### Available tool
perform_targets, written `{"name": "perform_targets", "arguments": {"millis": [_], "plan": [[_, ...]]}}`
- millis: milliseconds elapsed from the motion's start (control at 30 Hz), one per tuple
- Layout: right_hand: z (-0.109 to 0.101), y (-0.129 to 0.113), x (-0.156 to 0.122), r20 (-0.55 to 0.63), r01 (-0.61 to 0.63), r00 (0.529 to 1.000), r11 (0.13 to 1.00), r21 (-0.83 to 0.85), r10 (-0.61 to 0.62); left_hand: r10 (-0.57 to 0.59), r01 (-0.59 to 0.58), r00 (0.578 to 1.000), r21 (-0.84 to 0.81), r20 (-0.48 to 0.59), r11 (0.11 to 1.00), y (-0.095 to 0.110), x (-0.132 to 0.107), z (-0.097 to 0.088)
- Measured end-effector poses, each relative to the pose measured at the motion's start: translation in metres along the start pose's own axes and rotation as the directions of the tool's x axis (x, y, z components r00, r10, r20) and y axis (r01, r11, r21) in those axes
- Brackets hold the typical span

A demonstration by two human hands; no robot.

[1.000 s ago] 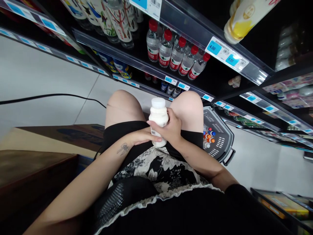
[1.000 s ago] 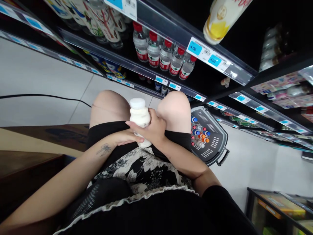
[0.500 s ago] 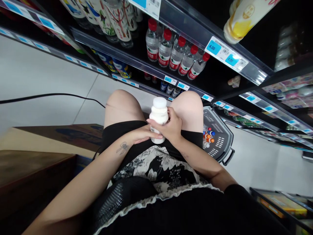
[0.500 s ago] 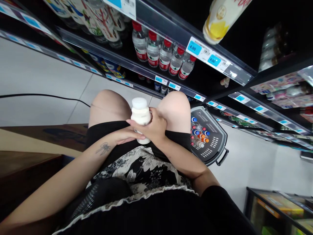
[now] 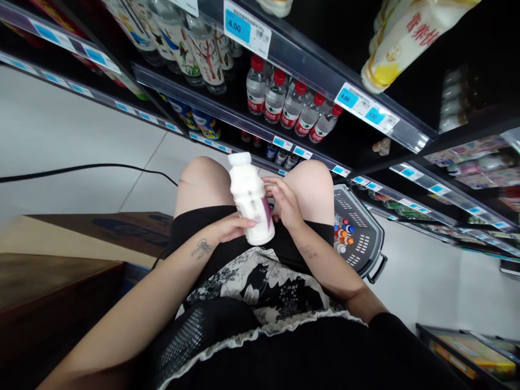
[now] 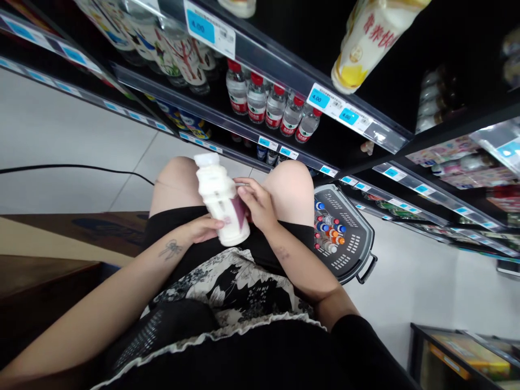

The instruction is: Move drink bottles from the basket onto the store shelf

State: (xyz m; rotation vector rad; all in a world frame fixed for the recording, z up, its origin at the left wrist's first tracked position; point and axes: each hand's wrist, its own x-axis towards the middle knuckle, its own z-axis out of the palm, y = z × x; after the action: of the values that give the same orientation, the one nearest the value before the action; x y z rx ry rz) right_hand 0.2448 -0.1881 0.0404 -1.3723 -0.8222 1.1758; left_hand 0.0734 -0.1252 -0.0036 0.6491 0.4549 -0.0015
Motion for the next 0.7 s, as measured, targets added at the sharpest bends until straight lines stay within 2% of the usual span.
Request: {"name": "perform_targets", "arguments": {"millis": [100,167,233,333,400,433,467,533,567,600,633,700], "plan": [[-0.001,0.005,0.005,0.073,-0.147,0.988,0.971,0.189,0.136,-0.066,0.088,0.964,-0.075,0.259,0.993,0.008,-0.007,-0.001],[0.001,0.004,0.004,0.156,-0.221,0.97,0.945,0.24,0.187,-0.112,0.14,0.938,-0.062,0.329,0.988,0.014,-0.013,0.001],[0.005,0.001,0.0,0.27,-0.265,0.941,0.939,0.219,0.203,-0.159,0.177,0.932,-0.026,0.324,0.984,0.018,-0.019,0.002],[0.009,-0.001,-0.01,0.437,-0.302,0.873,0.943,0.139,0.215,-0.263,0.255,0.922,0.064,0.284,0.965,0.019,-0.026,0.005],[0.01,0.003,-0.016,0.483,-0.332,0.84,0.939,0.094,0.249,-0.296,0.277,0.929,0.112,0.223,0.954,0.016,-0.027,0.008],[0.01,0.006,-0.018,0.462,-0.336,0.847,0.939,0.08,0.263,-0.29,0.271,0.941,0.123,0.176,0.955,0.014,-0.026,0.01],[0.01,0.01,-0.019,0.407,-0.325,0.873,0.943,0.074,0.269,-0.262,0.248,0.959,0.127,0.108,0.96,0.012,-0.025,0.013],[0.01,0.018,-0.016,0.193,-0.231,0.958,0.969,0.087,0.212,-0.134,0.148,0.987,0.168,-0.09,0.975,0.011,-0.021,0.018],[0.011,0.022,-0.013,0.056,-0.154,0.987,0.983,0.096,0.149,-0.013,0.067,0.976,0.239,-0.219,0.969,0.011,-0.02,0.017],[0.012,0.024,-0.009,-0.075,-0.074,0.994,0.992,0.1,0.082,0.139,-0.017,0.937,0.356,-0.321,0.934,0.013,-0.019,0.015],[0.014,0.026,-0.005,-0.177,-0.015,0.984,0.995,0.096,0.032,0.279,-0.059,0.882,0.498,-0.38,0.865,0.017,-0.019,0.008],[0.018,0.029,0.003,-0.307,0.035,0.952,0.995,0.094,-0.005,0.561,-0.066,0.715,0.759,-0.416,0.647,0.028,-0.023,-0.014]]}}
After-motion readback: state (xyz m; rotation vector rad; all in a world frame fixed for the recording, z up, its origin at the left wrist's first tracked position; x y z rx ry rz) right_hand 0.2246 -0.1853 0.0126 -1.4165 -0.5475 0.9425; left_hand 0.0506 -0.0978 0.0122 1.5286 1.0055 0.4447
